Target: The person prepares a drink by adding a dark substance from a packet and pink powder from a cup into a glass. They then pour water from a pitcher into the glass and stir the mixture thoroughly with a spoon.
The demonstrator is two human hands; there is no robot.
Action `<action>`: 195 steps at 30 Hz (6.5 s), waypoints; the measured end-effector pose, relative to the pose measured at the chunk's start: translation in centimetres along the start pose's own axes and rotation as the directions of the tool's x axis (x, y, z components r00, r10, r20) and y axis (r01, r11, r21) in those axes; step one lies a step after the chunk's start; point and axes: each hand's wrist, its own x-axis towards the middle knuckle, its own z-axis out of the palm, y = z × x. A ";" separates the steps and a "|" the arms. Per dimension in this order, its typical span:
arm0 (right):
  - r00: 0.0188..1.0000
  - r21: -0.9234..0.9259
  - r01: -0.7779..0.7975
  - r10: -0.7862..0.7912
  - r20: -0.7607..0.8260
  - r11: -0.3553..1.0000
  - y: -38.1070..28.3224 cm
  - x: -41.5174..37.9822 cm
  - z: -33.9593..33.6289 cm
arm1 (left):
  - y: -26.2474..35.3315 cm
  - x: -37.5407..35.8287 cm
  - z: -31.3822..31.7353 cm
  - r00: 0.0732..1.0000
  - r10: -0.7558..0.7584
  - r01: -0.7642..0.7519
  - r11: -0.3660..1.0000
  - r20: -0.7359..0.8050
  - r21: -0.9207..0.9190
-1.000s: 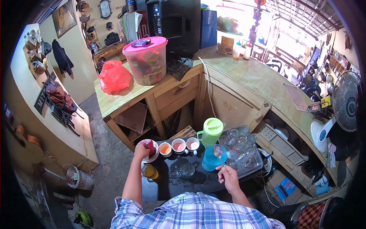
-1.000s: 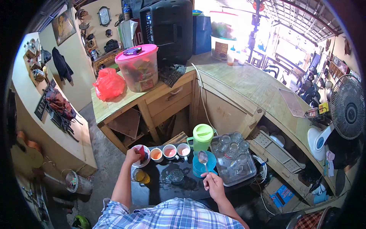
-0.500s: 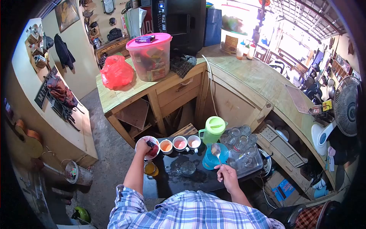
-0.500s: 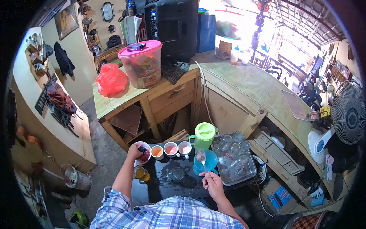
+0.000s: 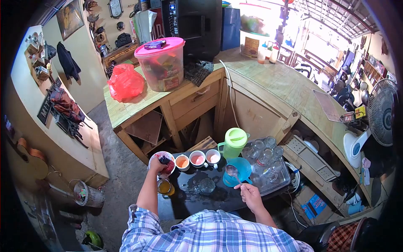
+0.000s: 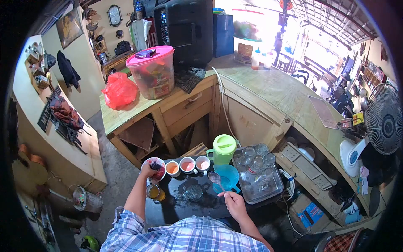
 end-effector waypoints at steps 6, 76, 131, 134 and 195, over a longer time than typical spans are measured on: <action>1.000 -0.003 -0.021 0.021 0.000 1.000 0.0 0.4 0.0 | 0.4 -1.5 -2.4 0.991 0.063 -0.084 0.978 -0.118 -0.188; 0.999 0.401 0.034 -0.047 0.023 0.916 0.0 3.6 8.0 | 20.4 -24.0 -10.0 0.939 0.280 -0.305 0.403 -0.201 -0.863; 0.844 -0.601 0.417 -0.536 -0.022 0.682 -2.5 0.0 5.7 | 20.5 -23.0 -12.4 0.876 0.187 -0.464 0.576 -0.445 -0.673; 0.836 -0.597 0.434 -0.548 -0.011 0.674 -2.4 0.0 5.8 | 20.5 -22.8 -12.2 0.827 0.201 -0.532 0.585 -0.525 -0.613; 0.920 -0.335 0.360 -0.391 -0.027 0.871 -0.4 0.4 5.3 | 20.3 -21.3 -11.7 0.755 0.228 -0.547 0.735 -0.615 -0.400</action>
